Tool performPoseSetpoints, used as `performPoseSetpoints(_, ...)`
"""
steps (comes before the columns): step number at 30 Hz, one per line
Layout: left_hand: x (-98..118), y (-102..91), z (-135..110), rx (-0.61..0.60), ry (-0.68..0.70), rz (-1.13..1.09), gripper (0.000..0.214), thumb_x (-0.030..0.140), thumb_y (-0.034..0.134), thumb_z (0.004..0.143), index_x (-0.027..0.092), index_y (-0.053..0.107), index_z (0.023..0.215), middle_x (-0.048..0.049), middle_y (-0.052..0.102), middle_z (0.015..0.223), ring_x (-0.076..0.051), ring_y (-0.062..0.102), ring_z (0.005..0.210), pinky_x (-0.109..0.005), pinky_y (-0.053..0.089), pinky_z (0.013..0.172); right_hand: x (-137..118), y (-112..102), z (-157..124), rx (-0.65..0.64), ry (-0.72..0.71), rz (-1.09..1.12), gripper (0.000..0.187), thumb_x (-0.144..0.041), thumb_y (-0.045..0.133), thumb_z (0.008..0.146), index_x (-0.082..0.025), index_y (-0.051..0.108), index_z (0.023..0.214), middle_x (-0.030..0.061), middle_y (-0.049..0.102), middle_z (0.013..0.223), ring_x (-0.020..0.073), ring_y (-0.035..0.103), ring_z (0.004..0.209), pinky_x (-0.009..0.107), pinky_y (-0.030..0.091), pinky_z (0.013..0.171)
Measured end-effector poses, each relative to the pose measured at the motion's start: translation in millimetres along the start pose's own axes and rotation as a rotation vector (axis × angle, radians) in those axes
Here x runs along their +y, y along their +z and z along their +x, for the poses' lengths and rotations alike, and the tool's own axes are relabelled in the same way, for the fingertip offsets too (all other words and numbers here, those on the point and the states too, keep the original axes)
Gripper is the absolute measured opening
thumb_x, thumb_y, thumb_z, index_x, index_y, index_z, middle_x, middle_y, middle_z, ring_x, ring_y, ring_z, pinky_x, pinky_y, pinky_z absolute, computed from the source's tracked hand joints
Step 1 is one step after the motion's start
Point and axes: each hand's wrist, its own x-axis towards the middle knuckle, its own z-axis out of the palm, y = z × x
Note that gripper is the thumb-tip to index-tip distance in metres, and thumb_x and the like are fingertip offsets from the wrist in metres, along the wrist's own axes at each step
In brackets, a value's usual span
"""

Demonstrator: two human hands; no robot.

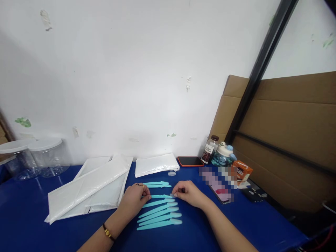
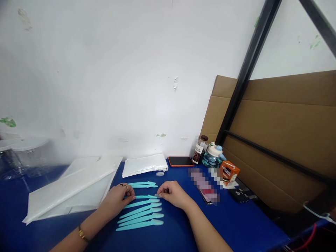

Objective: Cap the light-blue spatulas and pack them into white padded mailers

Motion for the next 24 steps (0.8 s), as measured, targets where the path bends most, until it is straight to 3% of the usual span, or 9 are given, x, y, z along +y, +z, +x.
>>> performPoseSetpoints(10,10,1.5,-3,-0.037,0.055,-0.031,0.014,0.034,0.055,0.075,0.023,0.064,0.075,0.0012,0.063,0.079,-0.015,0.055,0.078,-0.024,0.034,0.066,-6,10,3,0.001,-0.049,-0.043,0.014,-0.024,0.058,0.079,-0.020,0.071,0.083,0.0021,0.063,0.078,0.0120,0.055,0.064,0.021,0.043,0.059)
performPoseSetpoints(16,-3,2.1,2,0.141,0.088,0.057,0.026,0.034,0.048,0.083,0.027,0.060,0.104,-0.0027,0.058,0.107,-0.020,0.050,0.100,-0.030,0.035,0.084,3,-6,26,0.266,-0.067,-0.320,0.030,-0.016,0.047,0.084,-0.022,0.063,0.108,0.0073,0.059,0.105,0.0195,0.055,0.098,0.032,0.042,0.088)
performPoseSetpoints(19,-8,0.9,4,0.138,0.073,0.081,0.023,0.034,0.046,0.084,0.027,0.061,0.099,-0.0025,0.059,0.103,-0.020,0.050,0.098,-0.030,0.035,0.084,11,-5,40,0.238,-0.075,-0.463,0.034,-0.012,0.049,0.081,-0.021,0.061,0.111,0.0078,0.057,0.111,0.0213,0.051,0.104,0.033,0.041,0.091)
performPoseSetpoints(24,-6,-0.3,5,0.130,0.055,0.061,0.015,0.031,0.047,0.083,0.024,0.061,0.084,-0.0015,0.062,0.092,-0.018,0.051,0.092,-0.029,0.035,0.080,19,2,48,0.268,-0.078,-0.546,0.020,-0.015,0.048,0.084,-0.020,0.065,0.092,0.0070,0.060,0.095,0.0195,0.053,0.093,0.029,0.042,0.081)
